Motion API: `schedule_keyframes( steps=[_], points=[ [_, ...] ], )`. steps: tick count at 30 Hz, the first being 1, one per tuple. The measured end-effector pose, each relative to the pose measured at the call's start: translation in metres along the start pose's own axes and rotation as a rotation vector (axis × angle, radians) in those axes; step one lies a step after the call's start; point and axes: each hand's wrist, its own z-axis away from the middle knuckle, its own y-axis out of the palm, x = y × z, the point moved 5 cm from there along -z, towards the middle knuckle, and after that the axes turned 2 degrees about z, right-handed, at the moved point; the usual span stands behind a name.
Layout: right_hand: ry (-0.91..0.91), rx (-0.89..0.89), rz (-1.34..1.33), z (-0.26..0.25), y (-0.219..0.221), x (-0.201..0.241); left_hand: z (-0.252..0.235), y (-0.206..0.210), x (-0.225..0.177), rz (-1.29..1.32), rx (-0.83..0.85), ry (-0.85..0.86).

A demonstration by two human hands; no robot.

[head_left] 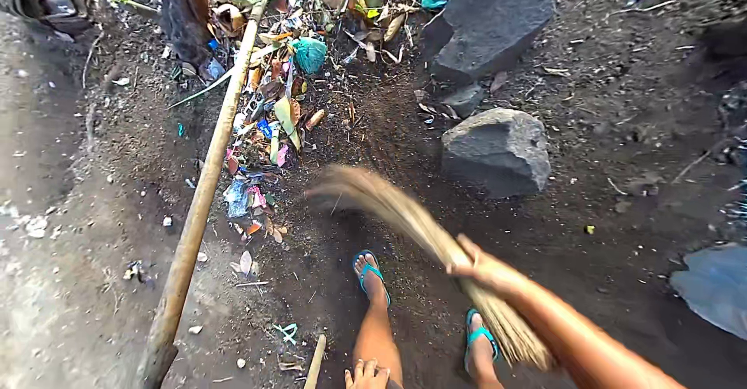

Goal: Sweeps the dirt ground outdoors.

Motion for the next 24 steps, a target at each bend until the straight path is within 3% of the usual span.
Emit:
schedule_keyframes(
  steps=[2,5,8,10,13,15,17,20,22,24],
  points=[
    [-0.079,-0.164,-0.027,-0.048,-0.035,0.062,-0.005,0.001,0.003,-0.020,0.008,-0.001],
    [-0.209,-0.267,-0.083,-0.104,-0.042,0.137,-0.003,0.010,0.004,-0.025,0.042,-0.024],
    [-0.296,-0.259,-0.072,-0.114,-0.019,0.190,-0.003,0.017,0.004,-0.021,0.057,-0.030],
    [-0.353,-0.223,-0.037,-0.105,0.001,0.201,-0.006,0.025,0.003,-0.023,0.076,-0.035],
    [-0.431,-0.139,-0.014,-0.080,0.038,0.180,-0.007,0.034,0.004,0.001,0.099,-0.045],
    [-0.418,0.011,-0.081,-0.038,0.059,0.141,-0.007,0.038,0.004,0.024,0.110,-0.047],
    [-0.291,0.236,-0.123,0.015,0.078,0.090,-0.007,0.039,0.005,0.043,0.100,-0.041],
    [0.042,0.541,-0.119,0.069,0.117,0.006,-0.005,0.037,0.008,0.083,0.096,-0.037],
    [0.168,0.688,0.051,0.059,0.149,-0.040,-0.003,0.035,0.007,0.097,0.087,-0.030],
    [0.135,0.689,0.237,0.013,0.174,-0.049,-0.002,0.031,0.007,0.108,0.079,-0.023]
  ],
)
